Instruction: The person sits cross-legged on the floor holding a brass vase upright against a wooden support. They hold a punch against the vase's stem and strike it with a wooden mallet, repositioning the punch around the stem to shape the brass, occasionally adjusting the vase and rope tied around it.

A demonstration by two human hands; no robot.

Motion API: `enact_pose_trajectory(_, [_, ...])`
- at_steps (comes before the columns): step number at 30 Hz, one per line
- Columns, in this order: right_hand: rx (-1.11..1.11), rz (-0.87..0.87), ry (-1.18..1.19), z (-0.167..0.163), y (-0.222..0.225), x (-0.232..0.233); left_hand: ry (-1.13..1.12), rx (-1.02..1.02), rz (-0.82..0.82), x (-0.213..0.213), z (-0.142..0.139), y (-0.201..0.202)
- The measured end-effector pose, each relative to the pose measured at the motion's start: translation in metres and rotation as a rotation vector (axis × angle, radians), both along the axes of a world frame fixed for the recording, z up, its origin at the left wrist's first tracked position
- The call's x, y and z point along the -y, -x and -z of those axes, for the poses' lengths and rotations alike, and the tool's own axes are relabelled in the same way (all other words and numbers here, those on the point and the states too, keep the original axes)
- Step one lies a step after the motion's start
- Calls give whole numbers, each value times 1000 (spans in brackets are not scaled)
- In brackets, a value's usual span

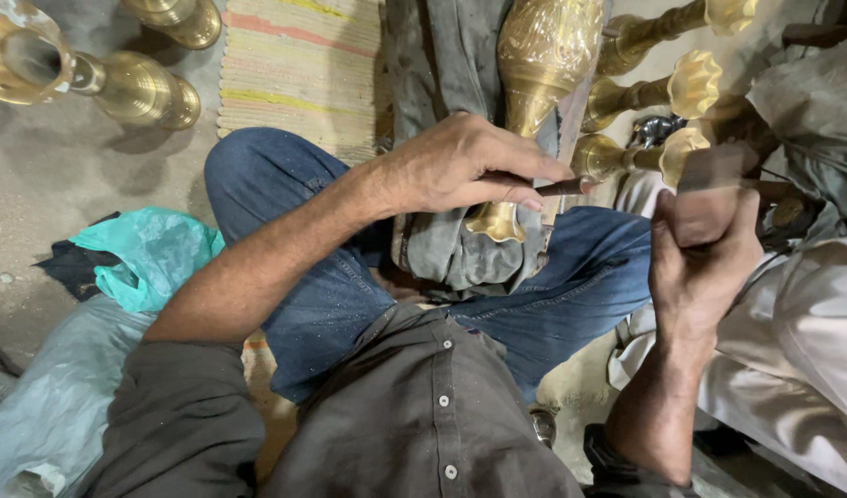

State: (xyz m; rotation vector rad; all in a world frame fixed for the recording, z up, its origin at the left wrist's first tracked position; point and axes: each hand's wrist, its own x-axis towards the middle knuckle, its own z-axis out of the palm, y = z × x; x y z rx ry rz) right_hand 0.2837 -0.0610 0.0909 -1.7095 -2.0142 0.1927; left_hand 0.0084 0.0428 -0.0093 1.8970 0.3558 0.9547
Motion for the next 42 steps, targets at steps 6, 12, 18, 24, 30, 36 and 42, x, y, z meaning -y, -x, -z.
enact_pose_trajectory(6, [25, 165, 20, -5, 13, -4, 0, 70, 34, -1, 4, 4])
enact_pose_trajectory(12, [11, -77, -78, -3, 5, -4, -5, 81, 49, 0, 7, 5])
enact_pose_trajectory(18, [147, -8, -117, -1, -11, -4, 33, 103, 51, 3, 12, 2])
enact_pose_trajectory(24, [331, -77, -105, -3, -18, -3, 14, 95, 37, 5, 14, 2])
enact_pose_trajectory(30, [402, -103, -94, -9, -16, 0, 16, 95, -7, 8, 15, 5])
enact_pose_trajectory(36, [301, -68, -44, -24, 9, -11, 43, 44, -27, 9, 16, 8])
enact_pose_trajectory(42, [335, -105, -78, -10, 6, -13, 47, 112, -66, 14, 25, 12])
